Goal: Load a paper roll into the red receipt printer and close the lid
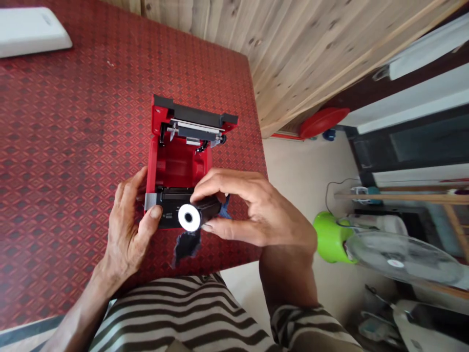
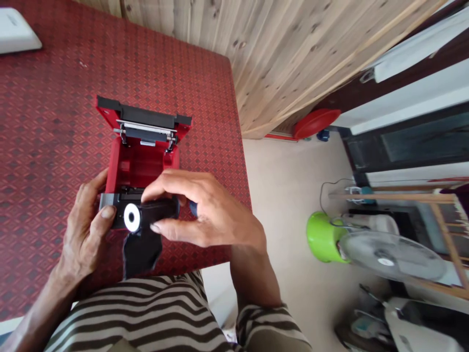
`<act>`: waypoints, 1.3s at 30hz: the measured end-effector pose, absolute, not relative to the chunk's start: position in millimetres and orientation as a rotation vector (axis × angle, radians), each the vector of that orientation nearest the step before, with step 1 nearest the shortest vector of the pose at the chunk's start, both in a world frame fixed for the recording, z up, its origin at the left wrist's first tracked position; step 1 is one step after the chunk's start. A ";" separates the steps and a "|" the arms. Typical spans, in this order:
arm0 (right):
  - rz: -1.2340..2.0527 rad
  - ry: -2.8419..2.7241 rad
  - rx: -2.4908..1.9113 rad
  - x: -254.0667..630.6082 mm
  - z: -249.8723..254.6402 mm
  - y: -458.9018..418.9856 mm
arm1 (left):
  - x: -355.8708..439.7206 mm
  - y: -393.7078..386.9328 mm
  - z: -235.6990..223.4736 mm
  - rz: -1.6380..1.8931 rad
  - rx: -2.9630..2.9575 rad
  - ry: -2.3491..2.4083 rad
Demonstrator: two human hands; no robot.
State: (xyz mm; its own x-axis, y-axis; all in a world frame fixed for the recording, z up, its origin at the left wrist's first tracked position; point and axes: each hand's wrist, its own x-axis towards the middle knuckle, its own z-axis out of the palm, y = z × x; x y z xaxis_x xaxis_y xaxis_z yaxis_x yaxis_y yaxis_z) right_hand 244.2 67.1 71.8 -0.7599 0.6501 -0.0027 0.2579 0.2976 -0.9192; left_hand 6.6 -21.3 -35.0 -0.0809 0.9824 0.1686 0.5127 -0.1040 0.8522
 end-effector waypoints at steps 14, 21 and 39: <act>0.375 -2.725 -1.406 186.7 54.5 70.0 | 7.8 -22.1 -36.2 1.142 1.653 1.622; 0.217 -2.821 -1.568 165.0 55.9 74.4 | 7.5 -22.0 -36.1 1.121 1.655 1.632; 0.470 -2.735 -1.420 179.9 50.7 79.3 | 6.9 -21.6 -35.7 1.110 1.649 1.633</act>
